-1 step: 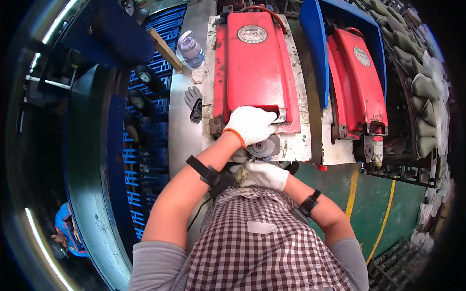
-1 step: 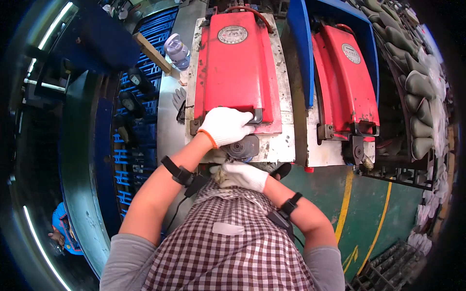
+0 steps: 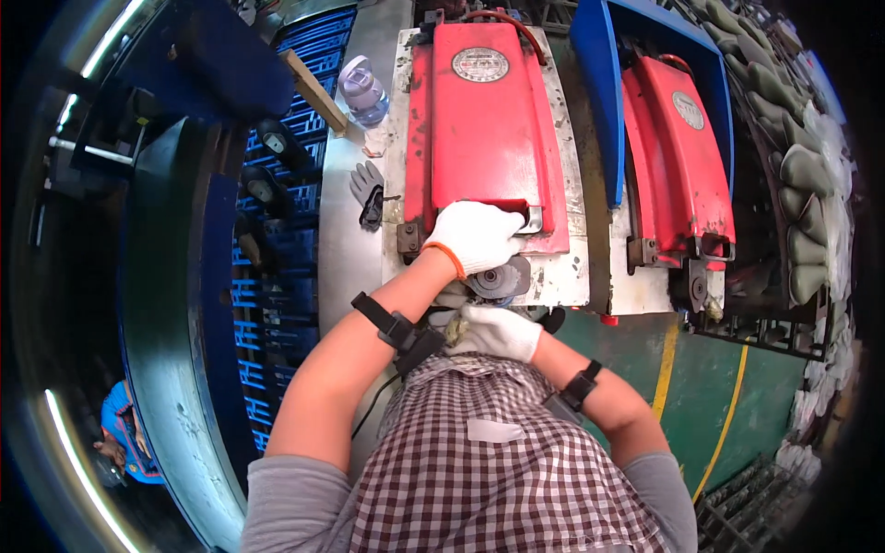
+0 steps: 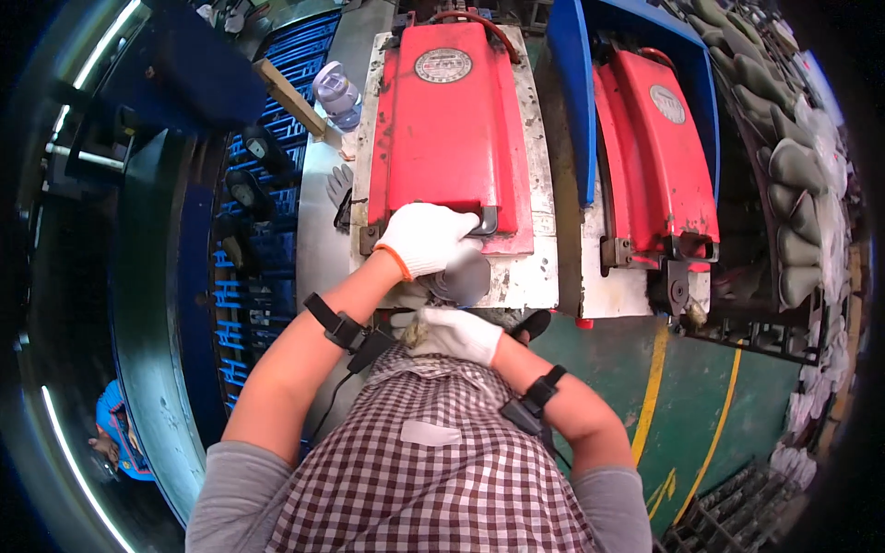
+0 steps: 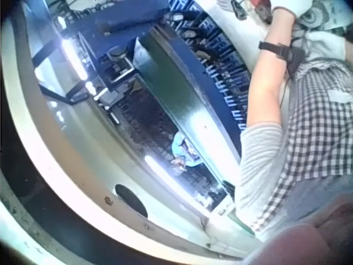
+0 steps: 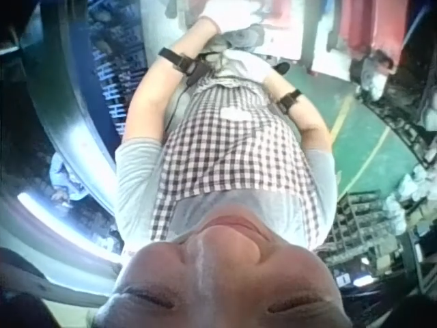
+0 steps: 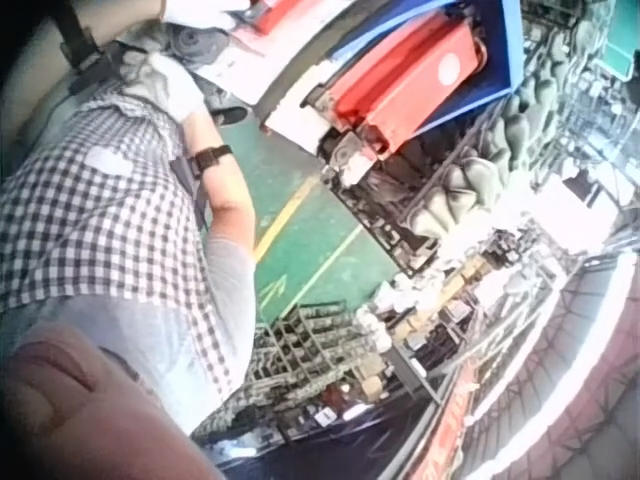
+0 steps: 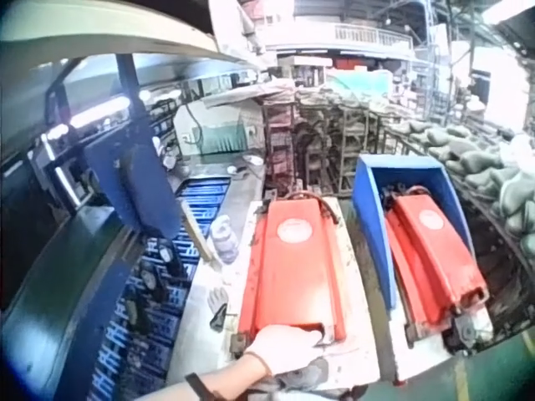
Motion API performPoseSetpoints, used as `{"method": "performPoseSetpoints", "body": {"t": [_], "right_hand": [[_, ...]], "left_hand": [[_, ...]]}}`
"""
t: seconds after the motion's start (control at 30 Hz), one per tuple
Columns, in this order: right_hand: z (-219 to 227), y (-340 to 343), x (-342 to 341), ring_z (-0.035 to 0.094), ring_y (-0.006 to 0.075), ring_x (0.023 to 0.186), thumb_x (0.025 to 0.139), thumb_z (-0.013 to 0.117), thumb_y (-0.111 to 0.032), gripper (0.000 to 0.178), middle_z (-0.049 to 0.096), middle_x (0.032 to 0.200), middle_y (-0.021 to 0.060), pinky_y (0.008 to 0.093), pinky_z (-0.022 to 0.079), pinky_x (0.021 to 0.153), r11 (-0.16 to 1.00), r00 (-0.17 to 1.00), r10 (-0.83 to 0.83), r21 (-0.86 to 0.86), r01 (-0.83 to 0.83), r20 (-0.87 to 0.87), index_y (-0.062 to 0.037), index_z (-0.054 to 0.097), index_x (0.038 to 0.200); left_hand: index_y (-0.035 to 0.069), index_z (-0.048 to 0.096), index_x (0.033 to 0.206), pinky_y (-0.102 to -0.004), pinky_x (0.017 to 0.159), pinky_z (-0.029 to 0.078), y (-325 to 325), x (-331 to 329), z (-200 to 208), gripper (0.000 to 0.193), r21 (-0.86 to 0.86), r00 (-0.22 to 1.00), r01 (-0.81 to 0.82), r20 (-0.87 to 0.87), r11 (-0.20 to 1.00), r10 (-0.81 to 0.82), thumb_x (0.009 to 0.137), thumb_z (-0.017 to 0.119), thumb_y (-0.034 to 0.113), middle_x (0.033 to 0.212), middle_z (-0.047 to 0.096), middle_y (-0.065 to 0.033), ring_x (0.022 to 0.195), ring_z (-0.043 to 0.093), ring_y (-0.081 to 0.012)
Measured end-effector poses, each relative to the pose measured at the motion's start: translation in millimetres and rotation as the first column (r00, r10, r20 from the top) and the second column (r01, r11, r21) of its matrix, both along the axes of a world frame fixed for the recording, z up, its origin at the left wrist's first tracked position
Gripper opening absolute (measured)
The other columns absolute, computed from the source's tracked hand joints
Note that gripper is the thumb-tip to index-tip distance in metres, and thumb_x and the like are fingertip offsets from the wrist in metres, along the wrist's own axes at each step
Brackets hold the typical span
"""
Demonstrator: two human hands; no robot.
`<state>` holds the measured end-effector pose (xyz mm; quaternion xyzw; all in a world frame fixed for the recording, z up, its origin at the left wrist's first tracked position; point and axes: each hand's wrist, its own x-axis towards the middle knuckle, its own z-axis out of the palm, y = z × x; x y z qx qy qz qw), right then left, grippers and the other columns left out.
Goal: Attaching and pressing shoe soles using a heat-press machine.
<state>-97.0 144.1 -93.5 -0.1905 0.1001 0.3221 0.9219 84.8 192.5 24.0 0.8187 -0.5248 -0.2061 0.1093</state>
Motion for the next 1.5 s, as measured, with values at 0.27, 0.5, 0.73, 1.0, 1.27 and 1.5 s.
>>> {"method": "performPoseSetpoints", "body": {"t": [0.27, 0.5, 0.73, 1.0, 1.27, 1.5], "right_hand": [[-18.3, -55.6, -41.6, 0.064, 0.0166, 0.084, 0.104, 0.065, -0.036, 0.053, 0.065, 0.095, 0.0036, 0.0346, 0.053, 0.078, 0.989, 0.988, 0.072, 0.135, -0.054, -0.138, -0.0061, 0.053, 0.147], [53.9, -179.4, -105.3, 0.059, 0.0148, 0.073, 0.102, 0.065, -0.023, 0.043, 0.065, 0.09, 0.0042, 0.0292, 0.049, 0.066, 0.532, 0.887, -0.453, -0.773, 0.346, 0.086, -0.0034, 0.059, 0.141], [60.9, -331.2, -208.5, 0.067, 0.0255, 0.107, 0.099, 0.064, -0.009, 0.02, 0.071, 0.113, 0.0164, 0.0377, 0.052, 0.098, -0.771, 0.739, -0.314, -0.615, 0.167, 0.596, 0.0045, 0.07, 0.113], [13.6, -398.1, -255.8, 0.069, 0.0409, 0.094, 0.109, 0.052, -0.037, 0.042, 0.072, 0.1, 0.0247, 0.0464, 0.052, 0.087, -0.709, 0.878, -0.361, -0.705, -0.039, 0.314, 0.0009, 0.07, 0.11], [10.6, -409.0, -254.3, 0.07, 0.0426, 0.109, 0.109, 0.051, -0.04, 0.047, 0.072, 0.117, 0.0269, 0.0464, 0.054, 0.093, -0.611, 0.864, -0.486, -0.758, -0.227, 0.133, 0.0003, 0.071, 0.124], [12.5, -322.1, -283.9, 0.069, 0.0395, 0.106, 0.11, 0.047, -0.036, 0.047, 0.071, 0.115, 0.0259, 0.0441, 0.052, 0.093, -0.511, 0.889, -0.403, -0.859, -0.021, 0.218, 0.0026, 0.061, 0.133]], "left_hand": [[0.011, 0.07, 0.107, -0.0524, 0.075, 0.055, -3.3, -5.0, 1.5, 0.04, 0.033, 1.0, -0.023, 0.014, 0.999, 0.023, 0.098, 0.058, 0.048, 0.086, 0.074, -0.0162, 0.084, 0.072, -0.0375], [0.012, 0.07, 0.098, -0.0498, 0.072, 0.056, -2.8, -1.7, -1.1, 0.045, -0.027, 0.996, -0.071, 0.054, 0.997, 0.072, 0.095, 0.061, 0.056, 0.082, 0.073, -0.0151, 0.08, 0.073, -0.0364], [0.007, 0.074, 0.099, -0.0355, 0.065, 0.057, -19.1, -44.6, -0.3, 0.012, -0.595, 0.752, -0.659, -0.504, 0.46, 0.425, 0.092, 0.073, 0.017, 0.078, 0.073, -0.0124, 0.072, 0.074, -0.0252], [0.005, 0.069, 0.108, -0.0467, 0.088, 0.055, -171.8, -122.8, 25.3, 0.033, -0.771, 0.995, -0.032, -0.083, 0.636, -0.051, 0.076, 0.075, 0.014, 0.107, 0.07, -0.0132, 0.101, 0.069, -0.0349], [0.009, 0.065, 0.121, -0.0462, 0.098, 0.046, -277.5, -185.7, -19.1, 0.044, -0.598, 0.951, 0.303, 0.143, 0.742, -0.274, 0.078, 0.07, 0.016, 0.112, 0.065, -0.013, 0.124, 0.059, -0.0338], [0.008, 0.062, 0.133, -0.0533, 0.102, 0.042, -289.2, -199.1, -26.4, 0.047, -0.568, 0.959, 0.285, 0.179, 0.772, -0.221, 0.087, 0.059, 0.016, 0.11, 0.067, -0.0135, 0.129, 0.055, -0.0346]]}}
